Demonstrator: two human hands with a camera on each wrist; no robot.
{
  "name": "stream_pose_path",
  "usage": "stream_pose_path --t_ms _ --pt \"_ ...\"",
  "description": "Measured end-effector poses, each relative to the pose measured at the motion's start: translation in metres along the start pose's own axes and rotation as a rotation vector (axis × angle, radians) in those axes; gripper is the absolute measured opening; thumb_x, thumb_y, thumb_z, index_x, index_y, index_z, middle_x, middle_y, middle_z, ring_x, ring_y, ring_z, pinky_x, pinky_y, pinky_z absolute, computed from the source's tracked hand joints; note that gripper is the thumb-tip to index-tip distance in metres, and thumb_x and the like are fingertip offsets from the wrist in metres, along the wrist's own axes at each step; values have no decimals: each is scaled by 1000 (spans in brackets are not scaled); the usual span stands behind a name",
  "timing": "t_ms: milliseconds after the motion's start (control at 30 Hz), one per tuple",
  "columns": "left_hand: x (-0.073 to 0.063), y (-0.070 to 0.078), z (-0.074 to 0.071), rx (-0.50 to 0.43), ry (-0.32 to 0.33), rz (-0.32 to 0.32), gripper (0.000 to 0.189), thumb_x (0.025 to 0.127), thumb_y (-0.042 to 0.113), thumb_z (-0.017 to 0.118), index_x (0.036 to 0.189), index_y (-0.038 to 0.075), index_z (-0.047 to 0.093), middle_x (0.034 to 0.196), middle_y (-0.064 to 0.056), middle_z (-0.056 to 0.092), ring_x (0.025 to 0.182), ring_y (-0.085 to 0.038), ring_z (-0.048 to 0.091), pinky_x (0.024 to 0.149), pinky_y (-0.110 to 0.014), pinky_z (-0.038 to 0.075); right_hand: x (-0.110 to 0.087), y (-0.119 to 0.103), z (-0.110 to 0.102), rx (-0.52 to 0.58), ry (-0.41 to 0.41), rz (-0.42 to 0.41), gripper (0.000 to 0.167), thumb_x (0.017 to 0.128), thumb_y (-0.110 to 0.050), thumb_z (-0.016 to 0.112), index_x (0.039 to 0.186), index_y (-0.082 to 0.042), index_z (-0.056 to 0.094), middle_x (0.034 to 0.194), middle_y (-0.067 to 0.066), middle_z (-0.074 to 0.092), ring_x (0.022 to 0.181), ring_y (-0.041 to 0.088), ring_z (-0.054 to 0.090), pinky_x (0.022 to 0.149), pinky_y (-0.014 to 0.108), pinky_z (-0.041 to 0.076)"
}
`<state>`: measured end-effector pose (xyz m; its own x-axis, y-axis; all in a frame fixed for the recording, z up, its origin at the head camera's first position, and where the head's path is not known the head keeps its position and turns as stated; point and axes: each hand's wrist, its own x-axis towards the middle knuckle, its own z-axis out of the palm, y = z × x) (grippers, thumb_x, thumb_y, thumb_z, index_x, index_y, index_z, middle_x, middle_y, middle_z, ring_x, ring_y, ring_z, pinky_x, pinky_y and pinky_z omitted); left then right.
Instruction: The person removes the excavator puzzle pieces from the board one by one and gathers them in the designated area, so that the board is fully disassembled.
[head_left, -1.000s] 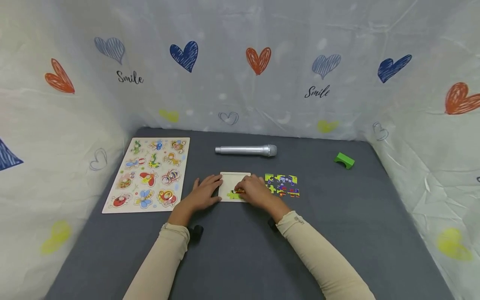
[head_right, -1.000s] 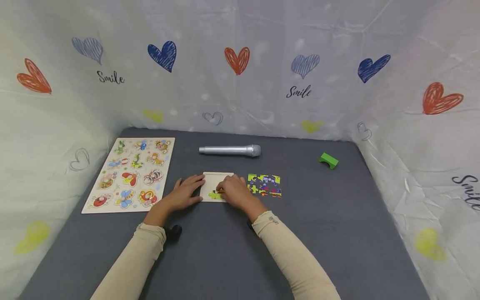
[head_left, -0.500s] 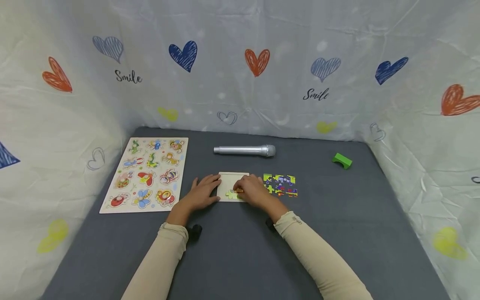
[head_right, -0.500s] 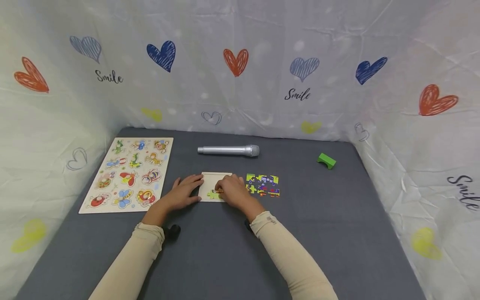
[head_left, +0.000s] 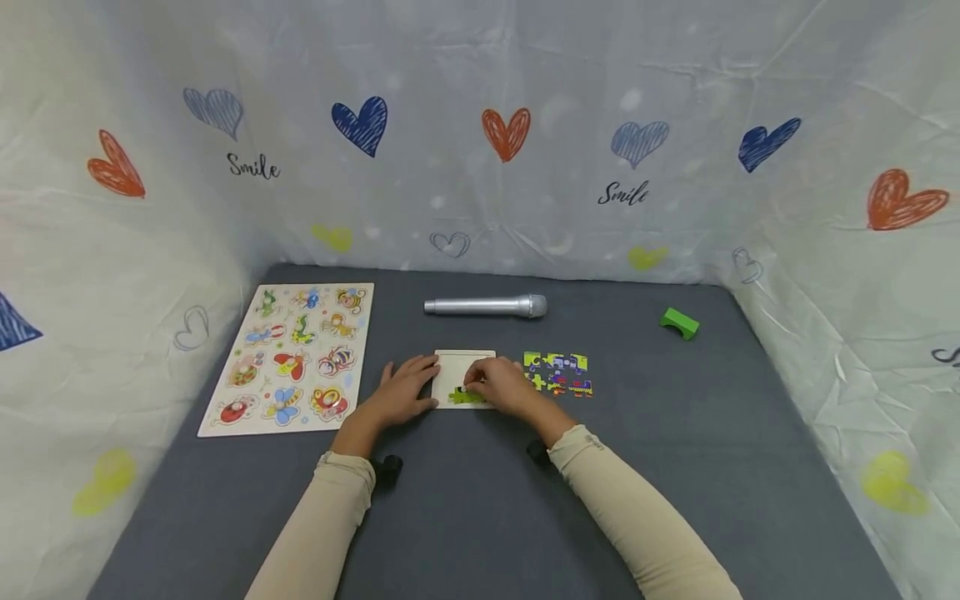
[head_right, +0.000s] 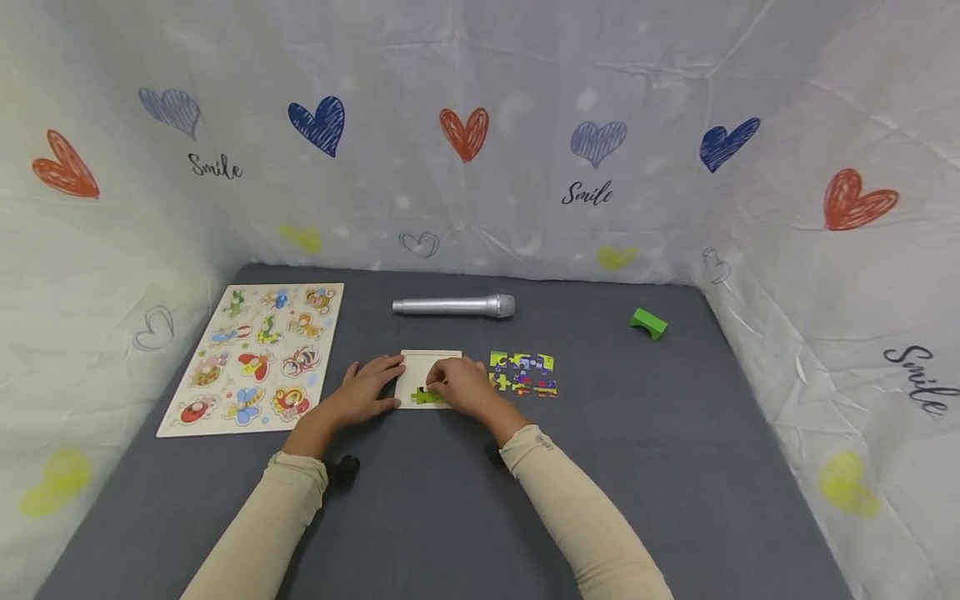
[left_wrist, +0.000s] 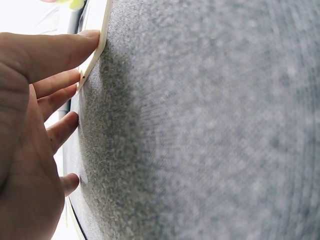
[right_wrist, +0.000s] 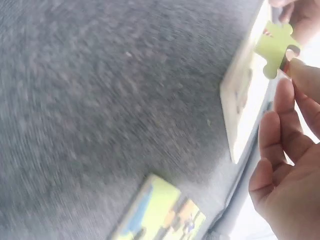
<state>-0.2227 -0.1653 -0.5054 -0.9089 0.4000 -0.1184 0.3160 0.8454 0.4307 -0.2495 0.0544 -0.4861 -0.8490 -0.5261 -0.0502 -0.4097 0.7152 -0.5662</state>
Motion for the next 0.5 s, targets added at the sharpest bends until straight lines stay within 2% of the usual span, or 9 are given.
stream_pose_path --t_ms 133,267,367,500 --pt "3 2 4 -13 -2 14 63 92 25 67 146 5 43 157 -11 31 146 -37 22 110 -71 7 -9 11 -15 83 -13 30 8 95 -20 63 93 -15 70 86 -4 67 74 9 57 76 33 44" --pt "1 2 5 -10 5 7 64 91 25 67 146 4 43 157 -11 31 146 -36 22 111 -70 6 -24 31 -40 125 -7 53 10 96 -18 62 95 -12 69 89 -1 68 75 9 59 70 32 49" --pt "0 1 4 -8 5 1 64 91 25 67 147 4 42 158 -12 30 146 -36 21 111 -70 5 -38 53 -57 113 9 78 10 95 -17 62 95 -10 69 90 1 69 74 10 59 72 33 49" --pt "-1 -1 2 -8 18 20 64 91 23 67 146 2 43 157 -14 31 145 -39 22 109 -72 6 -59 81 -73 101 -21 126 11 96 -15 61 94 -8 69 89 2 69 70 9 56 67 30 46"
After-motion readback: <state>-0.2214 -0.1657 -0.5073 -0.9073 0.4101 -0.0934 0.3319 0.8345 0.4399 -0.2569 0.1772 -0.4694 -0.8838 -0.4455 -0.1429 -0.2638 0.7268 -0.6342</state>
